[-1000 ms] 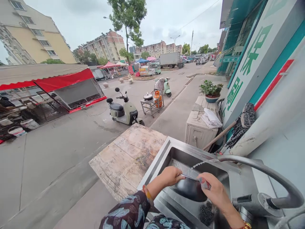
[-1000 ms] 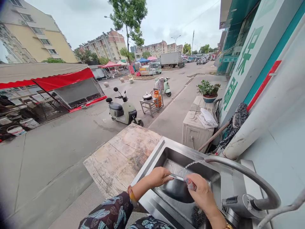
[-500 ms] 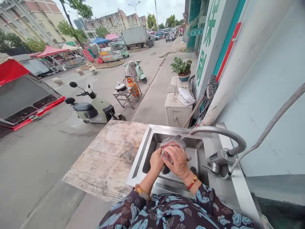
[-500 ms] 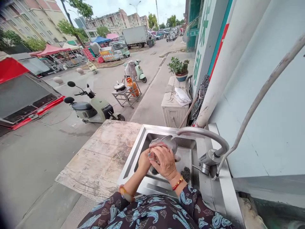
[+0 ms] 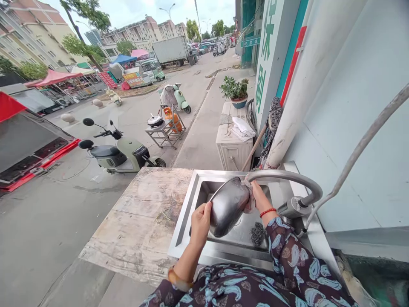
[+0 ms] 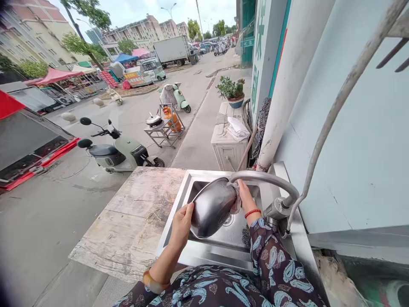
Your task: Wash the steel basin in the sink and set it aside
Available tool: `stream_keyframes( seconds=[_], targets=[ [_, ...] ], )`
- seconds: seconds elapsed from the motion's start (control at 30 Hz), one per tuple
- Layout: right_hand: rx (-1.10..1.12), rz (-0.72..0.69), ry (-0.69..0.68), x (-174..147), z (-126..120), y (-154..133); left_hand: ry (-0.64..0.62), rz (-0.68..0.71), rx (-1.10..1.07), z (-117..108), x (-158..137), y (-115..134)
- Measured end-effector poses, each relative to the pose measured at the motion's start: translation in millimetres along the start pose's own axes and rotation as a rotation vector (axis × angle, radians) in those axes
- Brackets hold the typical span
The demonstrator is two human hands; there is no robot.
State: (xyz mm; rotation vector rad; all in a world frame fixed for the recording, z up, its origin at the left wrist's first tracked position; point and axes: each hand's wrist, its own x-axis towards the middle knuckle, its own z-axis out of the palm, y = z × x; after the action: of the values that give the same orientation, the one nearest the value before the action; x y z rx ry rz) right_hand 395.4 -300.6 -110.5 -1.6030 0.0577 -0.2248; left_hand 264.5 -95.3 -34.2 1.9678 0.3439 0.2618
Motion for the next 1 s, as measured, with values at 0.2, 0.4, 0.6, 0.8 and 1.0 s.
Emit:
stream_keyframes(
  seconds=[0.2, 0.4, 0.6, 0.8, 1.0],
  targets=[
    [-0.196, 0.053, 0.019, 8, -5, -12, 0.005, -0.032, 0.009, 9, 15, 1],
    [-0.464, -0.438, -0.251, -30, 18, -61, -0.083, -0.132, -0.173, 49, 17, -9],
    [-0.477, -0.58, -0.278, -98, 49, -52, -0.097, -0.287, -0.583, 58, 29, -21],
    [-0.339, -0.591, -0.337, -138, 29, 2, 0.087, -0.507, -0.836, 29, 42, -15],
    [0.174, 0.196, 0.065, -116, 14, 43, 0.267, -0.549, -0.899, 11, 26, -1]
  ],
)
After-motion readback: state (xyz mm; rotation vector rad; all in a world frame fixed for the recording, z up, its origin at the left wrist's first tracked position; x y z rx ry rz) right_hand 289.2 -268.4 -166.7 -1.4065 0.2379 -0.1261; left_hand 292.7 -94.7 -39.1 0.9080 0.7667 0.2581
